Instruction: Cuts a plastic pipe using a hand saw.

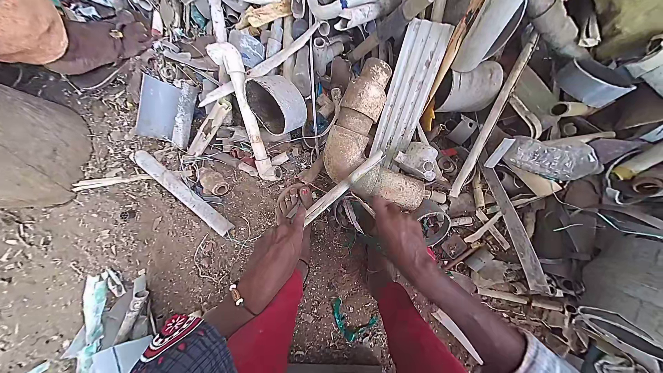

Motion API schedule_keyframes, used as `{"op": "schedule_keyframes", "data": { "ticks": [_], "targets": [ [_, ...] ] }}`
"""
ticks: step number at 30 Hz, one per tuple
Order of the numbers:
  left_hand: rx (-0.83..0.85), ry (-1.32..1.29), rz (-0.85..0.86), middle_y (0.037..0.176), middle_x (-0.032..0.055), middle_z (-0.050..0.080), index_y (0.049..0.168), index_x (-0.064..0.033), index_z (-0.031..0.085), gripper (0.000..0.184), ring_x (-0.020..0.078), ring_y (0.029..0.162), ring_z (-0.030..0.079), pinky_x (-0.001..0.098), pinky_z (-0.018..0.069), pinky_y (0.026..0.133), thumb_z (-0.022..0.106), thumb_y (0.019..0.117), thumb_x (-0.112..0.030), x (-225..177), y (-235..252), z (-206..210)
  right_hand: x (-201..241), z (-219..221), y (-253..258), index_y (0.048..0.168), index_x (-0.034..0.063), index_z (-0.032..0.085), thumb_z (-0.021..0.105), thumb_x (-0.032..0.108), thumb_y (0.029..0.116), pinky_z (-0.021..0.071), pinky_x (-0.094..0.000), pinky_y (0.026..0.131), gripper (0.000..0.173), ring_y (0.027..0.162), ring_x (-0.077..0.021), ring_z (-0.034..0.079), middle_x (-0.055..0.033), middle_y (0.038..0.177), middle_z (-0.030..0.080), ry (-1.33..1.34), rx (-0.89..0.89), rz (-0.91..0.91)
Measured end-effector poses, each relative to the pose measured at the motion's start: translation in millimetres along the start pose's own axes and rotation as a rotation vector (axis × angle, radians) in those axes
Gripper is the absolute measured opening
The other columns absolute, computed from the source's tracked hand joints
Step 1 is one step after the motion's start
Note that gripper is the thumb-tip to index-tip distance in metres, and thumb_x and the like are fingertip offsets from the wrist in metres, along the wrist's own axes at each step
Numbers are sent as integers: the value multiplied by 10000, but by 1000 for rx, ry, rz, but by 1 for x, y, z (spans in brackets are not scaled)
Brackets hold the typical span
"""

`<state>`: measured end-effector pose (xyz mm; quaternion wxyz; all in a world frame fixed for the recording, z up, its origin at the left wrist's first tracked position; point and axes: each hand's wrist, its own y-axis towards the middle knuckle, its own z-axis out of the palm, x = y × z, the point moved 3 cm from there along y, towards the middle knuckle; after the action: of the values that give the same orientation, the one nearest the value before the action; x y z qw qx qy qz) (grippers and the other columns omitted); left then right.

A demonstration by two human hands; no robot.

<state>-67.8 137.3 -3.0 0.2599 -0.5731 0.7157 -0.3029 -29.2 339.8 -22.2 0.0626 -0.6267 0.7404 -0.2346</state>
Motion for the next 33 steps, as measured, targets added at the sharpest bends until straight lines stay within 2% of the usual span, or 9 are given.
{"op": "schedule_keyframes", "data": {
  "ticks": [3,6,8,12,17,21,25,29,33],
  "targets": [
    [-54,5,-15,1182,306,640,1582,-62,329,526,488,1015,669,568,540,850,436,1068,-91,1,-2,1,3,-6,7,1366,33,558,466,107,1049,562,-546,707,339,871,-441,717,-250,1031,696,15,127,68],
    [-102,-7,46,1181,304,636,1526,-2,364,560,489,997,674,582,543,838,439,1097,-355,8,1,12,31,18,-26,1363,51,575,514,64,1013,575,-521,626,356,779,-421,719,-243,979,697,81,196,-128],
    [-11,-118,77,1134,285,654,1510,3,344,628,476,1028,672,596,536,876,416,1087,-455,8,1,19,21,24,-18,1336,43,593,481,101,1036,583,-549,650,325,796,-435,720,-245,970,703,130,164,-63],
    [124,-413,152,904,214,629,1453,-4,405,533,392,856,648,556,518,800,377,1106,-407,10,-1,21,-2,28,0,1153,-26,650,443,253,1087,570,-537,655,354,754,-402,718,-192,798,692,282,-103,8],
    [14,-301,110,1142,268,658,1496,-12,384,581,451,1056,662,599,508,919,404,1095,-433,9,1,18,18,29,-24,1213,21,652,484,220,1059,560,-518,549,302,659,-402,704,-202,814,696,145,4,-139],
    [4,-377,142,1010,232,665,1443,-15,436,569,415,938,673,583,527,833,413,1087,-458,8,1,18,4,25,-8,1155,2,668,470,230,1073,562,-528,587,313,697,-408,713,-197,811,700,157,-120,-50],
    [1,-437,148,992,245,663,1419,9,473,571,413,930,668,575,521,848,520,1057,-431,9,3,20,27,34,-29,1212,27,665,535,178,1034,554,-509,548,267,660,-393,703,-202,824,695,179,24,-183],
    [34,-569,168,939,167,640,1414,-50,479,559,312,828,641,509,525,768,489,1053,-477,11,5,24,2,27,11,1101,9,663,448,216,1077,553,-533,636,299,749,-409,717,-198,789,691,217,-125,36],
    [16,-568,167,984,174,651,1414,-56,483,544,311,878,651,509,528,801,504,1051,-459,12,6,23,29,26,-13,1250,15,642,488,134,1040,560,-512,575,287,703,-409,709,-223,880,695,167,19,-123]
  ]
}}
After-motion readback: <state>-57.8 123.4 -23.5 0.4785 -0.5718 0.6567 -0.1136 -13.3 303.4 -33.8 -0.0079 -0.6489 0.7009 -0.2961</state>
